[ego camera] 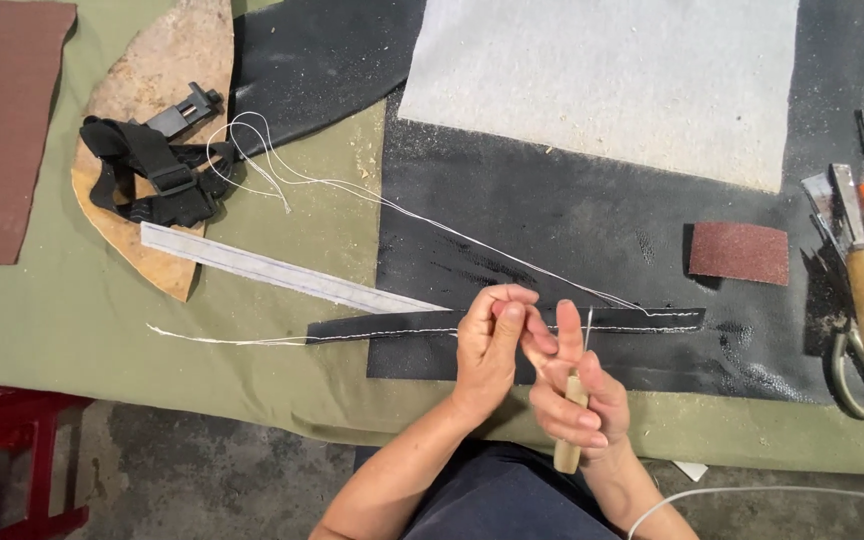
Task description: Pressing and smoothing leather components on a workbench using hands and a small tool to ensure proper adhesion and alignment.
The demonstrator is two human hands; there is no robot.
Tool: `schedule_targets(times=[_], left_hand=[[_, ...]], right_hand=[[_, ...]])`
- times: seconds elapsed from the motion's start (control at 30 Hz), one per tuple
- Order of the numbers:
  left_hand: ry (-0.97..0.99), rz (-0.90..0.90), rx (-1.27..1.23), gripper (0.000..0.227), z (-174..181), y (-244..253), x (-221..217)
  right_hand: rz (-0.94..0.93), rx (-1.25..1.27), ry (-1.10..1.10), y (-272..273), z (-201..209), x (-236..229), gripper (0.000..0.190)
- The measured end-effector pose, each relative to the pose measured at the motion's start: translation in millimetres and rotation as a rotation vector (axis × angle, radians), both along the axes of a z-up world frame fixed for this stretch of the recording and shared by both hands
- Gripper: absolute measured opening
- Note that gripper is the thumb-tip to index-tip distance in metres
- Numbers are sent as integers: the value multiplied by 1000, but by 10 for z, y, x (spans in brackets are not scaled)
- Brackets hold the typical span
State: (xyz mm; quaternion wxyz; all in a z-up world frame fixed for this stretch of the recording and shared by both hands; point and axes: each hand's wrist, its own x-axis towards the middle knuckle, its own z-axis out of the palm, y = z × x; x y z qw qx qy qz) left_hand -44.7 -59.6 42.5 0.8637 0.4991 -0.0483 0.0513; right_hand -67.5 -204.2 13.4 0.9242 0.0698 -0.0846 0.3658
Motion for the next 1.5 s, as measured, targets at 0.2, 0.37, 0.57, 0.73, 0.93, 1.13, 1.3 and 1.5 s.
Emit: schedule_targets(times=[0.2, 0.37, 0.57, 0.73, 0.93, 1.13, 1.3, 1.5], left_hand=[[148, -53, -205, 65, 129, 55, 214], [165, -155, -313, 35, 17, -33, 107], [3, -213, -59, 34, 84, 75, 127], [-95, -56, 171, 25, -67, 35, 181], [-114, 220, 407, 41, -123, 126, 269], [95, 308, 224, 21, 3, 500, 287], [130, -117, 218, 63, 71, 273, -56], [126, -35, 5, 43, 80, 72, -82]], right_hand=[[33, -31, 42, 35, -170, -47, 51], [-53, 60, 62, -30, 1, 82, 52], [-65, 146, 105, -23, 89, 125, 54], [-46, 115, 137, 26, -5, 88, 53], [-28, -199, -64, -13, -155, 26, 50], [-294, -528, -447, 27, 351, 173, 47], [-454, -647, -401, 71, 309, 205, 50], [-644, -829, -586, 312, 310, 70, 50]])
